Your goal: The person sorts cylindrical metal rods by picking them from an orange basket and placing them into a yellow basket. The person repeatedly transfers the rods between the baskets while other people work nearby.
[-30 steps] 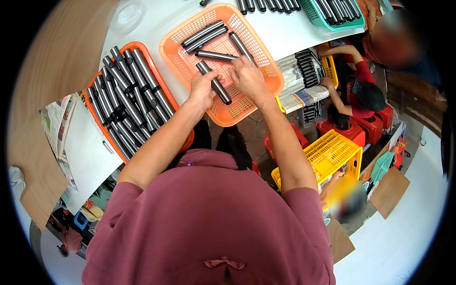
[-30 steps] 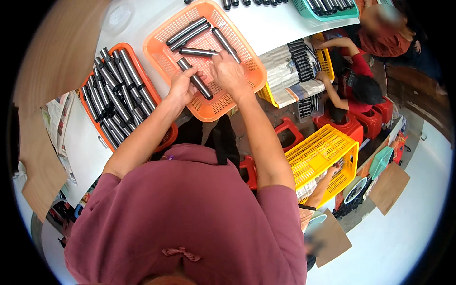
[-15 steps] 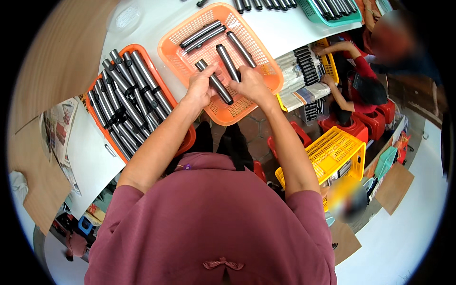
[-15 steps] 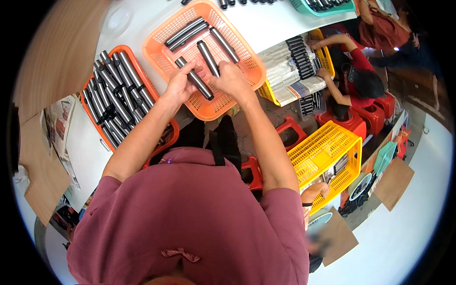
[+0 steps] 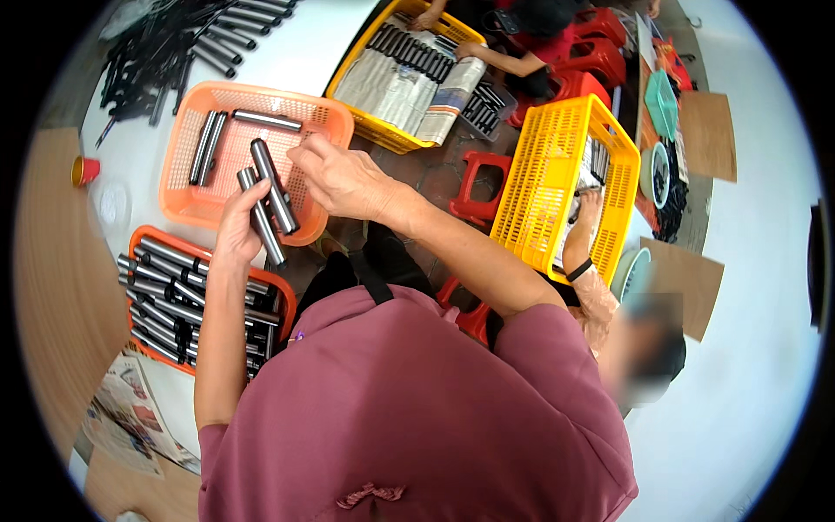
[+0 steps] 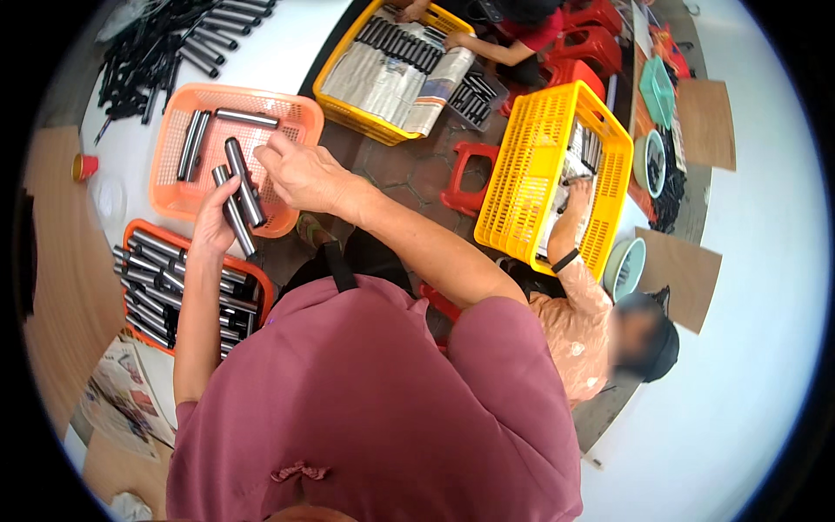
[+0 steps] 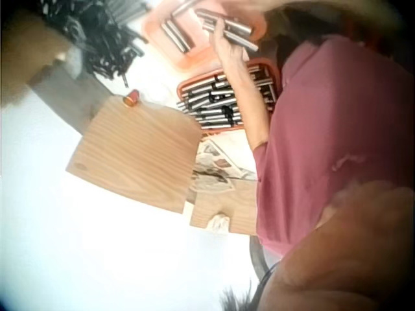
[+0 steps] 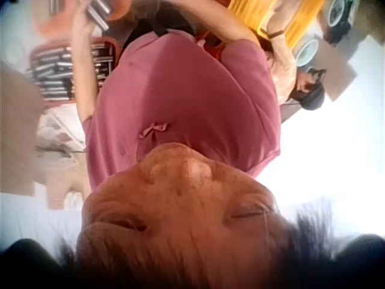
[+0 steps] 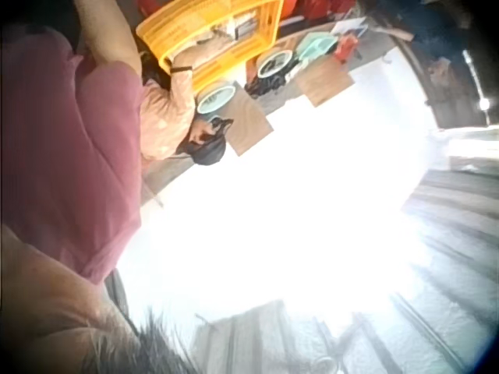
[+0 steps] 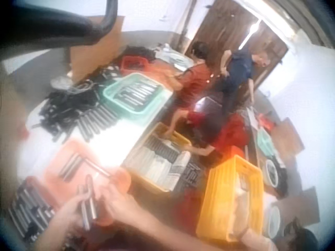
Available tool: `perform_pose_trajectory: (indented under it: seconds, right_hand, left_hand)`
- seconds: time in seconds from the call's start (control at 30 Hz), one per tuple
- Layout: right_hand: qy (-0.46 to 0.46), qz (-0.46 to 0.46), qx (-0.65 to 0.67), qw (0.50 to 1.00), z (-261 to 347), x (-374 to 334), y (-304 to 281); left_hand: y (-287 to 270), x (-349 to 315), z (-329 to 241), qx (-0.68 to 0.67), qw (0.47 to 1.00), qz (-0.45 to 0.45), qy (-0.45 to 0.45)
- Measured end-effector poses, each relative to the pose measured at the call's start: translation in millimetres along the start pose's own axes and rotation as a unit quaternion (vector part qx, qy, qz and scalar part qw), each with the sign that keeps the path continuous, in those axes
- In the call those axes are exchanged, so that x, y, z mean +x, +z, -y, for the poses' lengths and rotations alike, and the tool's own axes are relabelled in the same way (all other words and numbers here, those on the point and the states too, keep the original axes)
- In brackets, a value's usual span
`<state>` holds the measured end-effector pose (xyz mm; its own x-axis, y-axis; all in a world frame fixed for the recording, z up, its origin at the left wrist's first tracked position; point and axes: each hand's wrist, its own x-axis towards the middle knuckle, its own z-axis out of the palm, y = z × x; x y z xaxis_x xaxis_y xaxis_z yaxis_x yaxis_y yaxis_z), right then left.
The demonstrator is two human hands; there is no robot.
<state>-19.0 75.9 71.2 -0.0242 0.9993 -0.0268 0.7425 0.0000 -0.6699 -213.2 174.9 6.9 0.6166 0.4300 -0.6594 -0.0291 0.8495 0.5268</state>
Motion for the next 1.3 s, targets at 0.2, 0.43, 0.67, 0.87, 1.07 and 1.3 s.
perform_pose_trajectory:
  seconds: [0.2, 0.43, 0.67, 0.87, 1.07, 1.3]
  right_hand:
    - [-0.174, -0.043, -0.127, 0.976, -8, -18, -1]
    - [-0.229, -0.026, -0.212, 0.950, -9, -37, -11]
    - [-0.060, -0.074, -0.129, 0.987, -38, -79, -16]
    - [0.145, -0.304, -0.047, 0.940, -74, -146, -14]
    - [0.377, -0.427, 0.085, 0.818, -127, -215, -60]
    - [0.317, -0.627, 0.136, 0.698, -232, -306, -124]
  left_hand:
    - [46, -43, -2, 0.035, 0.994, 0.090, -0.060]
    - [53, -57, 6, 0.122, 0.982, 0.090, -0.114]
    - [42, -50, 15, 0.030, 1.000, -0.001, 0.000]
    - [48, -51, 26, 0.068, 0.995, 0.000, 0.069]
    - [90, -52, 41, 0.089, 0.993, -0.023, 0.068]
    - [142, -22, 63, 0.116, 0.990, -0.008, 0.085]
